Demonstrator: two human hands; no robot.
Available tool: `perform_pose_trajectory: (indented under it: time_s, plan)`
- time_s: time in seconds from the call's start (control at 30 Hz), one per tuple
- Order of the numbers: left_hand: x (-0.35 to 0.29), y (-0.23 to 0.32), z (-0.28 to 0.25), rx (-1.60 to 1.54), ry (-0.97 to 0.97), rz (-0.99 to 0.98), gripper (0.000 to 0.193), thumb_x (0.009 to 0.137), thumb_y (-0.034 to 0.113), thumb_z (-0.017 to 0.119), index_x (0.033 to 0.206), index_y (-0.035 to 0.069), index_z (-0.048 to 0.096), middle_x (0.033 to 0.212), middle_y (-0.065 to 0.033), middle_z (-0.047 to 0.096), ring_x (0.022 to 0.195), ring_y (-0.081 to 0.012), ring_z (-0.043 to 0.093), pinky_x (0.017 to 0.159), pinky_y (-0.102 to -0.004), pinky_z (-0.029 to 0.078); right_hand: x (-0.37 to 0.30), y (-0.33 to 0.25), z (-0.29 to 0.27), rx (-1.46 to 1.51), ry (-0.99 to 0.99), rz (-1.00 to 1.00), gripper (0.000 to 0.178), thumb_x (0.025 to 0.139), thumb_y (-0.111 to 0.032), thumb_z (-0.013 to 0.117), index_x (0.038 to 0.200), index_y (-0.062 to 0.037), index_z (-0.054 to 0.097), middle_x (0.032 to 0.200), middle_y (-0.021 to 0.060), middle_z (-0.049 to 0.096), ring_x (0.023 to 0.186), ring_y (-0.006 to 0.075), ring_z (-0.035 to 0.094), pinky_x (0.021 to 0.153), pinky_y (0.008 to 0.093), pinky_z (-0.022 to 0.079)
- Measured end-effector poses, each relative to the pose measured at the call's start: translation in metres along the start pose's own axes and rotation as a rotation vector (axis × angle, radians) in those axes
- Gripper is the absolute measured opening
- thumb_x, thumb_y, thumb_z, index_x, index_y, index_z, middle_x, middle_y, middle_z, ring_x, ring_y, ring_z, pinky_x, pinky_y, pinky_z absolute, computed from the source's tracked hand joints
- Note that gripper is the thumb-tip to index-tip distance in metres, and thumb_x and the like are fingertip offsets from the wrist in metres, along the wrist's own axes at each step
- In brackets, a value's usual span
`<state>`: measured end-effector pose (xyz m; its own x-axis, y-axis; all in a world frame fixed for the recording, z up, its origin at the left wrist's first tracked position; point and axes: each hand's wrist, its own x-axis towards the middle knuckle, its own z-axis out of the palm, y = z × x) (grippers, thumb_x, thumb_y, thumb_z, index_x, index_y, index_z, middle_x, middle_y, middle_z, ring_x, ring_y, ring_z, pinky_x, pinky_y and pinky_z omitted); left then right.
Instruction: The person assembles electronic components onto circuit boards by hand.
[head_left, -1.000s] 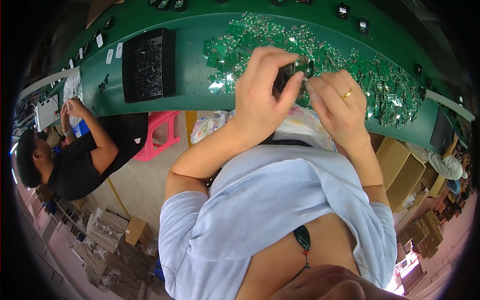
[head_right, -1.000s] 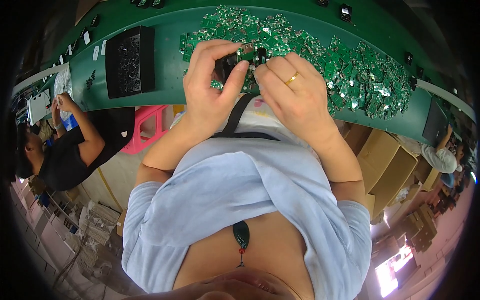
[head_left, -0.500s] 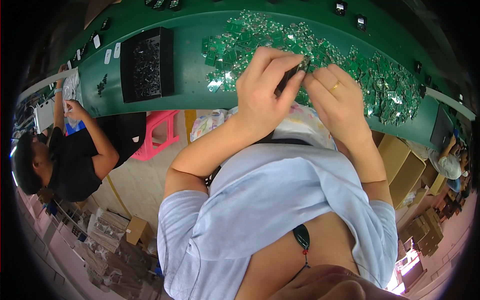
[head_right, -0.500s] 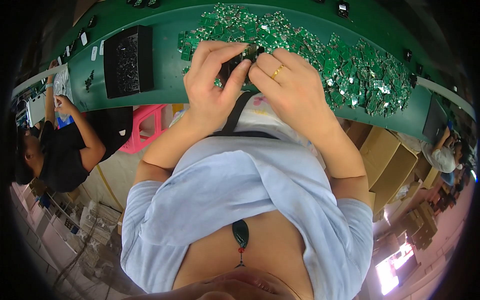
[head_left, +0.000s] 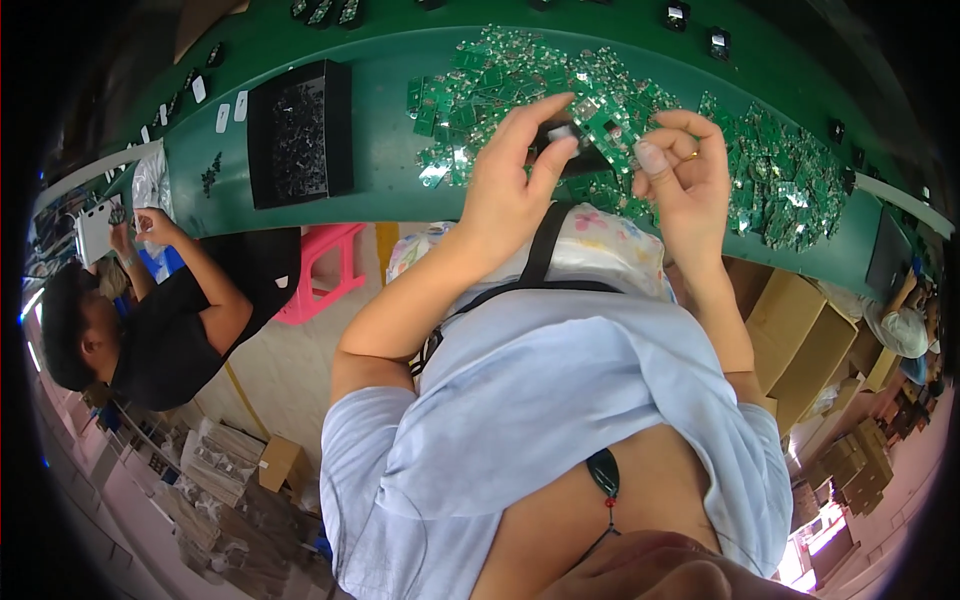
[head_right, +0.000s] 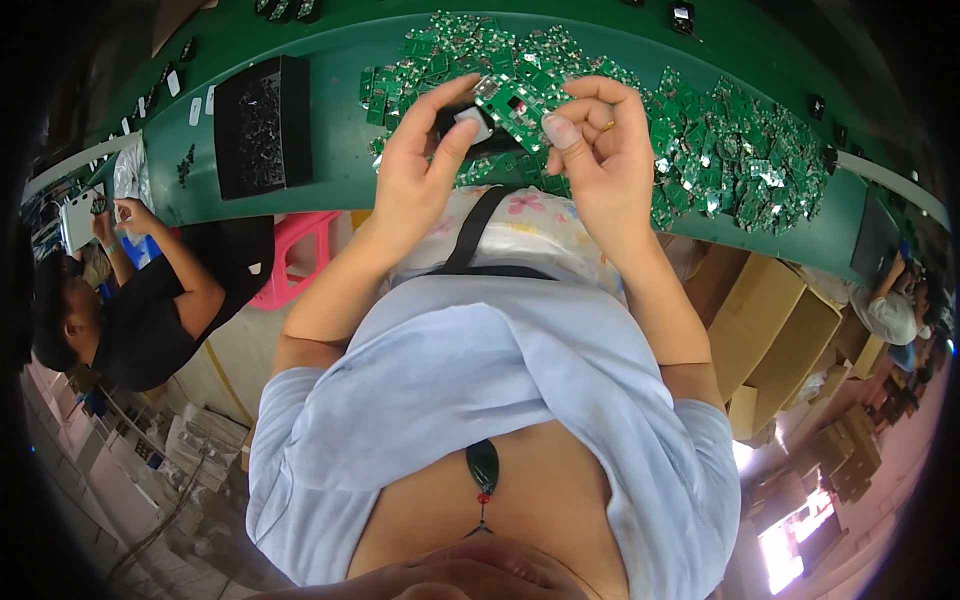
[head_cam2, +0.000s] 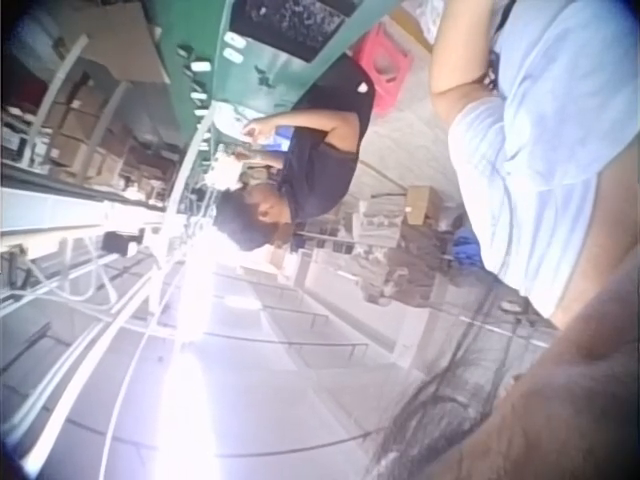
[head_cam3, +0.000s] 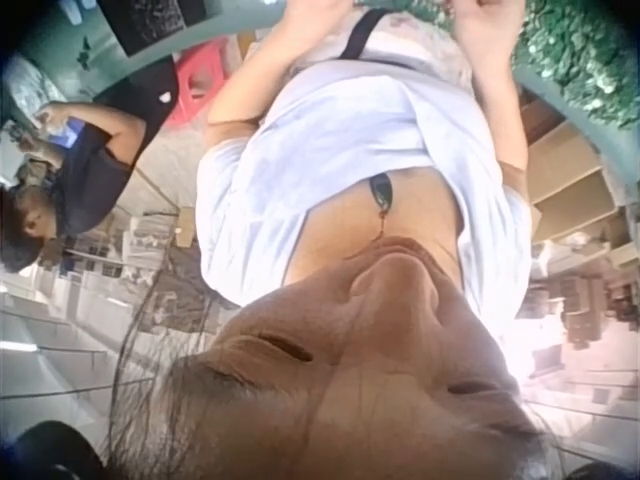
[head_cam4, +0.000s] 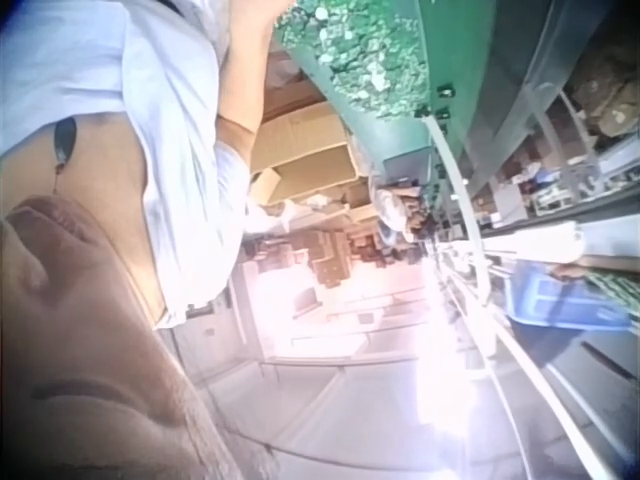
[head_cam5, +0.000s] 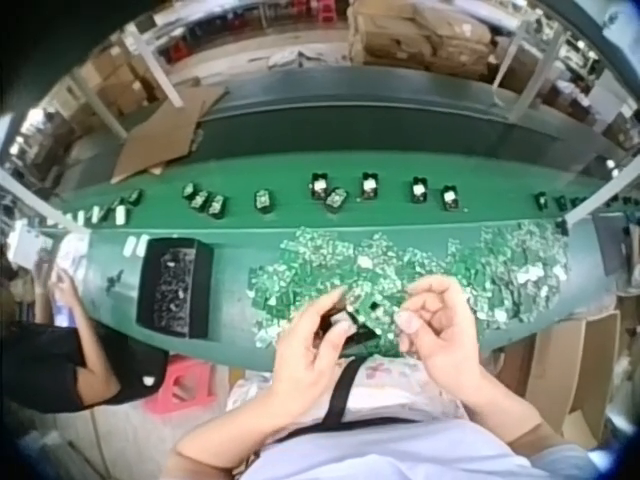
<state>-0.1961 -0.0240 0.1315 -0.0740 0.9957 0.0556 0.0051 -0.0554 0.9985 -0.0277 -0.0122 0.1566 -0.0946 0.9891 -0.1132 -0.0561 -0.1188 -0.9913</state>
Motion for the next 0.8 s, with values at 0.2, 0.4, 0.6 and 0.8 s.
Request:
perform_pose_trajectory:
  time_s: [0.2,0.4,0.6,0.8]
  plan:
    - [0.009,0.001,-0.010,-0.211,-0.288,-0.549,0.036,0.083,0.006,0.060,0.116,-0.003,0.050,0.101,-0.0067,0.059,0.088,-0.0116,0.056,0.078,-0.0253,0.046,-0.014,0.005,0.000,0.052,-0.213,-0.011,0.025,0.086,-0.002,0.053,0.110,-0.0021,0.044,0.082,0.0054,0.055,0.061,0.0083,0.049,0.054,0.0208,0.042]
    - [0.011,-0.003,-0.008,-0.375,-0.336,-0.633,0.027,0.080,0.009,0.061,0.106,0.001,0.056,0.090,-0.0028,0.060,0.080,-0.0082,0.056,0.070,-0.0226,0.046,-0.017,-0.002,0.000,-0.401,-0.294,-0.173,0.019,0.082,-0.005,0.058,0.101,-0.0049,0.061,0.071,0.0045,0.056,0.058,0.0123,0.055,0.052,0.0238,0.043]
    - [0.009,-0.005,0.003,-0.215,-0.265,-0.424,0.032,0.082,0.007,0.061,0.113,0.002,0.051,0.099,-0.0041,0.060,0.088,-0.0100,0.057,0.074,-0.0233,0.048,-0.001,0.009,-0.013,-0.814,-0.292,-0.639,0.015,0.076,-0.008,0.063,0.091,-0.0104,0.065,0.063,0.0029,0.057,0.050,0.0169,0.054,0.046,0.0267,0.041]
    - [0.012,0.010,0.007,-0.367,-0.193,-0.515,0.034,0.086,0.012,0.058,0.116,-0.001,0.049,0.099,-0.0065,0.061,0.083,-0.0094,0.058,0.072,-0.0232,0.048,0.012,0.014,-0.013,-0.673,-0.085,-0.555,0.009,0.076,-0.008,0.064,0.085,-0.0094,0.064,0.068,0.0025,0.062,0.048,0.0163,0.054,0.046,0.0271,0.041]
